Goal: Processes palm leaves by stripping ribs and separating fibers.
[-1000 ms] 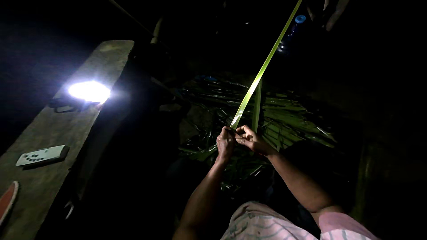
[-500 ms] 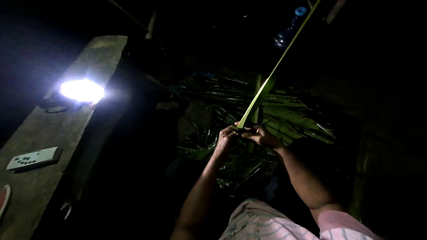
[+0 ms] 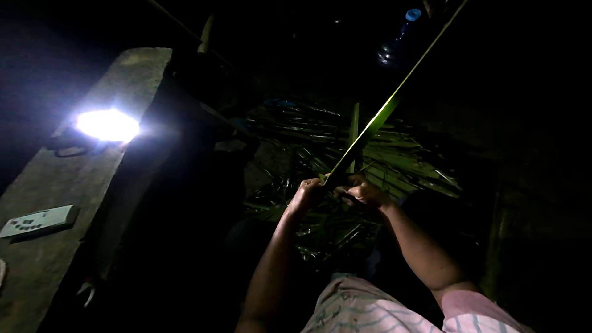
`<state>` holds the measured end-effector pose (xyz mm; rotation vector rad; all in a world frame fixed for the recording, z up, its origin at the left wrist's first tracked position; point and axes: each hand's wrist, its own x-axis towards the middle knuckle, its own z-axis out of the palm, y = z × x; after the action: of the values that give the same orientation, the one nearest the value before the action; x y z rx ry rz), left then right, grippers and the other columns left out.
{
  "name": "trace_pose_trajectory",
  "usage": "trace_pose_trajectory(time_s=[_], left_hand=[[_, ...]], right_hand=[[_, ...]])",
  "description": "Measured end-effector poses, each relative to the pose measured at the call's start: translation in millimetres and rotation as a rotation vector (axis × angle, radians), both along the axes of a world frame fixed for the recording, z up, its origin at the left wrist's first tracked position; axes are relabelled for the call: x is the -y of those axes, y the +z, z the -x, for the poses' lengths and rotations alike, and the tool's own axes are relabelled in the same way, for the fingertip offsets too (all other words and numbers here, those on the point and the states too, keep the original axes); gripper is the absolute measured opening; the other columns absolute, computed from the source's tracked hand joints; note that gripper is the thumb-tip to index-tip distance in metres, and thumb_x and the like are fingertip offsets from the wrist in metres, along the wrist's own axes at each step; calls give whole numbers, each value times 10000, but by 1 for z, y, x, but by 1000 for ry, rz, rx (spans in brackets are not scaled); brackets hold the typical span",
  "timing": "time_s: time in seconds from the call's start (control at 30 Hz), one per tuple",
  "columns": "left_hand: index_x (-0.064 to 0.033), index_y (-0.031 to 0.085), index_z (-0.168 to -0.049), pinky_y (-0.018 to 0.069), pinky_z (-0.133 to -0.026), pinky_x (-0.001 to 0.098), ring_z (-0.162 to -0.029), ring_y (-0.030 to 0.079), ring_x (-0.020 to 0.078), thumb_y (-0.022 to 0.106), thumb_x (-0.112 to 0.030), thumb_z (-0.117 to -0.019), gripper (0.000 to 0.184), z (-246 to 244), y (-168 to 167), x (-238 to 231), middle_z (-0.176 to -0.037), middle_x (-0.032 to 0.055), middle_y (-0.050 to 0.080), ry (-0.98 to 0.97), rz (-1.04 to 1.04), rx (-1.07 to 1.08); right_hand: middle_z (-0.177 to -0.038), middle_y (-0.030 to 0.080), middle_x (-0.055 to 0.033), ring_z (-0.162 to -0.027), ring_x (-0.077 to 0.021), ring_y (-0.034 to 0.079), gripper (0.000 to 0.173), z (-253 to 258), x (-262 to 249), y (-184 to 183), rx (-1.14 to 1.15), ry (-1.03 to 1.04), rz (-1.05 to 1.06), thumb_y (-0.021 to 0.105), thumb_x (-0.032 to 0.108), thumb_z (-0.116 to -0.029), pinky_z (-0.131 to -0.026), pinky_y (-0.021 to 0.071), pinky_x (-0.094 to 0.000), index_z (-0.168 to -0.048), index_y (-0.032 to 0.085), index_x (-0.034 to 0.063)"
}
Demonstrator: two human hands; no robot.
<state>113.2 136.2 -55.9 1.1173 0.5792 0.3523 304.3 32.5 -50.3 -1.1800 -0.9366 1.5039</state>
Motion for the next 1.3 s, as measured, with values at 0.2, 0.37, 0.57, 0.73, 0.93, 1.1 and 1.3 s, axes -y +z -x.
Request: trace_pose_trajectory(time_s=[0.2,0.37,0.57,0.73,0.93,1.1,1.3], left_hand=[[-71,620,-932,369,-433,167,-487,454,22,341,-175,-1054,322,0,9,-3,-680,-31,566,-16,6,-119],[-65,624,-954,357,-429,166,-485,439,20,359,-166,-1057,303,3,10,-6,-673,-34,547,-40,-8,-183],[-50,644,-1047,510,-624,217,-665,585,50,289,-397,-1114,501,10,11,-12,-796,-6,635,-5,-135,-234],[-5,634,-1278,573,-836,318,-893,670,109,619,-283,-1015,383,-2,7,-17,-1058,81,709,5,-477,-166],[-6,689,-878,521,-613,242,-605,582,50,619,-150,-1021,214,-10,-4,-13,-694,2,633,108,-530,-211],[-14,683,-861,490,-580,215,-582,549,29,620,-187,-1026,248,10,5,-21,-685,-16,615,-21,-497,-310],[-34,733,-1033,511,-600,202,-619,577,16,607,-182,-1032,194,51,35,-39,-764,-31,660,-180,-441,-421]], right_hand=[[-845,701,-14,-616,-24,578,117,7,-7,-4,136,-170,-54,557,-16,-1001,-541,469,-173,-1078,646,-9],[-855,706,-42,-571,-20,533,166,-3,-9,-2,103,-319,-47,550,-30,-1003,-512,429,-162,-1152,620,-3],[-873,698,-51,-571,-35,535,182,-6,-9,-4,151,-355,-49,521,-34,-1019,-511,440,-176,-1184,595,-11],[-936,671,-98,-667,-84,590,242,10,-13,-23,368,-359,-46,575,19,-1006,-611,529,-262,-1237,600,-48],[-908,658,-58,-665,-48,564,167,20,-17,-16,257,-388,-113,533,-17,-1018,-595,489,-210,-1153,626,-49],[-883,682,-30,-510,-21,464,294,-15,-17,-6,83,-537,-72,498,-17,-1035,-454,398,-166,-1309,587,41],[-907,690,-17,-476,-16,406,338,-54,-1,5,66,-682,-112,463,14,-1041,-415,333,-161,-1336,579,131]])
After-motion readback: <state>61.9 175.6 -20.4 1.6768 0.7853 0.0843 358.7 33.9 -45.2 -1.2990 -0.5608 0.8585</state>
